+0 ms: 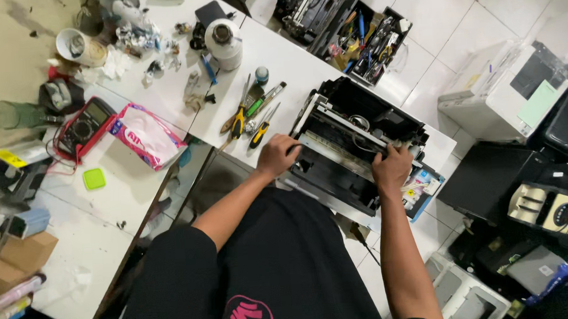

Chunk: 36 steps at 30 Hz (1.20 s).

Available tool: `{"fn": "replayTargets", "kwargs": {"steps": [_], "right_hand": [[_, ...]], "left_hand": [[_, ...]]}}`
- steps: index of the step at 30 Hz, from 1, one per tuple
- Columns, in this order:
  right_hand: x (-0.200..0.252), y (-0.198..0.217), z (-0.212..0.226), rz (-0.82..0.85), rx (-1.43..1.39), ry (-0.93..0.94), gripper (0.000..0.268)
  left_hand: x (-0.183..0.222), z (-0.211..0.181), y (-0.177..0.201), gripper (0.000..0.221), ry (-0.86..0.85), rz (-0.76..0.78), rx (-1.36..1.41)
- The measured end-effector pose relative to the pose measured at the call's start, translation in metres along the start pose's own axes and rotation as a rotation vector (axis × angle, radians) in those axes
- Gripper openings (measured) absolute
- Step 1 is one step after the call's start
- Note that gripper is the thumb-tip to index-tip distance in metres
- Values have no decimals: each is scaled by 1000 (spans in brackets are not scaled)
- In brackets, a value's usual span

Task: The person uses a screwdriver to remove screws from the top cover of a printer. They then remove the cover and proceed to detach the internal ink cartridge assembly from the main printer body.

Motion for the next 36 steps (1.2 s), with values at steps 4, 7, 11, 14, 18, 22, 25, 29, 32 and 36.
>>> {"fn": "replayTargets", "kwargs": {"steps": [4, 7, 11, 14, 18, 22, 25, 29, 32, 36], "right_hand": [[-5, 9, 48, 65, -9, -29, 44], [-10, 3, 80, 75, -3, -7, 43], [-18, -8, 98, 119, -29, -87, 49], [-13, -20, 91, 155, -38, -126, 49], [-6, -25, 84, 141, -51, -120, 49], [-6, -27, 84, 194, -33, -118, 49], [-8, -29, 83, 218, -39, -127, 47], [-7, -32, 78, 200, -53, -127, 48], [-5, -27, 77, 226, -58, -124, 49], [-6, -21, 79, 281, -70, -119, 55]], "left_hand": [[3, 69, -7, 16, 95, -18, -202], [-3, 83, 5, 33, 130, -18, -347], [-23, 98, 9, 34, 304, 242, -532], [-27, 100, 9, 32, 312, 323, -559], [-28, 97, 8, 20, 287, 287, -567], [-40, 90, 6, 12, 274, 325, -595], [-44, 82, 7, 7, 269, 339, -573], [-46, 74, 11, 11, 289, 349, -533], [-48, 72, 15, 13, 265, 313, -551], [-50, 73, 29, 19, 311, 256, -646]]}}
Point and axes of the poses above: each hand's wrist, its own x-axis away from the middle knuckle, its own y-axis out of the back of the hand, z = x × y, the point moved 3 cm from there along -x, towards the middle knuckle, and after that the axes turned 14 degrees about -x, right-handed, at the moved point
